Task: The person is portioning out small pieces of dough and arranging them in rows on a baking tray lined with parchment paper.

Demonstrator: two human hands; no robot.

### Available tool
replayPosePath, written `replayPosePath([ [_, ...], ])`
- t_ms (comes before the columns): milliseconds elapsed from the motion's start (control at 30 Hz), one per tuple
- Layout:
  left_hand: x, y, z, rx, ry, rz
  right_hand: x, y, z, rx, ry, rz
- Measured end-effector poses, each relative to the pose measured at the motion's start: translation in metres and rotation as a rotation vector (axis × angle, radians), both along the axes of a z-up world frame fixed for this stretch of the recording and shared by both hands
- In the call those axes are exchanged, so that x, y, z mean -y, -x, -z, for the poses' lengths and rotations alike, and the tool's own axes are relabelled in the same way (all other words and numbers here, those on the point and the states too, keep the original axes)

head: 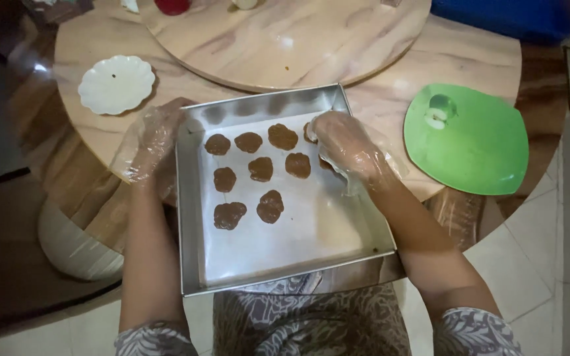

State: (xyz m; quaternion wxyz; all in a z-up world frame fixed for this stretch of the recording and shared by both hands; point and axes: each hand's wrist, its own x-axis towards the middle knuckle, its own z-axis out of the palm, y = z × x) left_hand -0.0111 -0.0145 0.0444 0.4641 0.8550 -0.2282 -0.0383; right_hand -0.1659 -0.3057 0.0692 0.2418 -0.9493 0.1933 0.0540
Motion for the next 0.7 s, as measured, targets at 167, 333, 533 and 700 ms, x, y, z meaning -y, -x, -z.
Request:
replayPosePath([
  [167,0.0,-0.015,0.018,0.044,0.042,0.015,-0.002,0.007,-0.003,0.069,0.126,-0.179],
  [333,-0.006,-0.01,0.022,0.076,0.003,-0.005,0.007,0.013,0.002,0.148,0.099,-0.28],
  [533,-0.006,-0.019,0.028,0.079,0.07,0.034,0.017,0.015,-0.001,0.319,0.123,-0.387],
  [700,-0.006,-0.014,0.028,0.073,0.084,0.027,0.024,0.014,0.002,0.419,0.116,-0.473],
])
